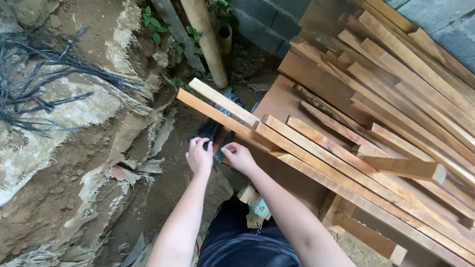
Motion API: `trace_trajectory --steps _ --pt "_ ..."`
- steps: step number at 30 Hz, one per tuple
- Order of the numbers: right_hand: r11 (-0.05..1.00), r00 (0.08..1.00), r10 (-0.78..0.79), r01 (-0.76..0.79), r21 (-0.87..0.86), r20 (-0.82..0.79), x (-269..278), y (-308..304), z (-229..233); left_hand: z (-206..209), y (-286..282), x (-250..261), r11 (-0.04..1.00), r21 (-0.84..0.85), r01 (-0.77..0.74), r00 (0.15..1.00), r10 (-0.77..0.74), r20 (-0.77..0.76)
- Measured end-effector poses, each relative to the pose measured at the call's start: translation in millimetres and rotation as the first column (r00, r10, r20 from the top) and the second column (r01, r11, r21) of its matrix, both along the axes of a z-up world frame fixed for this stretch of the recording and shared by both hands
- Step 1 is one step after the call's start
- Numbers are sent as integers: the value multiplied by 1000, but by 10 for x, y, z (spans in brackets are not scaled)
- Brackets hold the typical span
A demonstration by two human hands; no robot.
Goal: The person gathers thin wooden planks and secures them into bundles using black straps. They wrap the straps around the wood, tie knots to fasten them, and then move the completed bundles to a nearby stack.
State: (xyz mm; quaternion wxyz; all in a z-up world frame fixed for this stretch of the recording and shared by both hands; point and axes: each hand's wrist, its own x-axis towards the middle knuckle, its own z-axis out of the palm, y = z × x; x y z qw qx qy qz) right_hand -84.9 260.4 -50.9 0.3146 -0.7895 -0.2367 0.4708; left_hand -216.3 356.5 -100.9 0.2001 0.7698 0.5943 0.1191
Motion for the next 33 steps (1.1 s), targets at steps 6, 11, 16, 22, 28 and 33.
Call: trace_trajectory --steps 6,11,16,22,28,33 --pt "996 997 -78 77 -48 -15 -13 117 -336 42 38 -16 997 -79 -5 999 9 41" --pt "994 997 -37 30 -102 -68 -33 150 -343 122 45 -28 990 -143 18 1000 -14 28" --pt "994 994 -61 53 -91 -89 -57 135 -488 138 50 -9 985 -166 37 999 -33 26" --pt "997 993 -42 34 -69 -110 -87 34 -415 75 37 -43 980 -194 47 999 -45 11" --pt "1000 993 -22 21 -6 -119 -84 -44 -120 -150 87 -82 987 -148 70 998 -69 12" --pt "999 997 50 -51 -16 -67 -83 -173 -154 -8 13 -61 995 -86 46 999 -45 5"
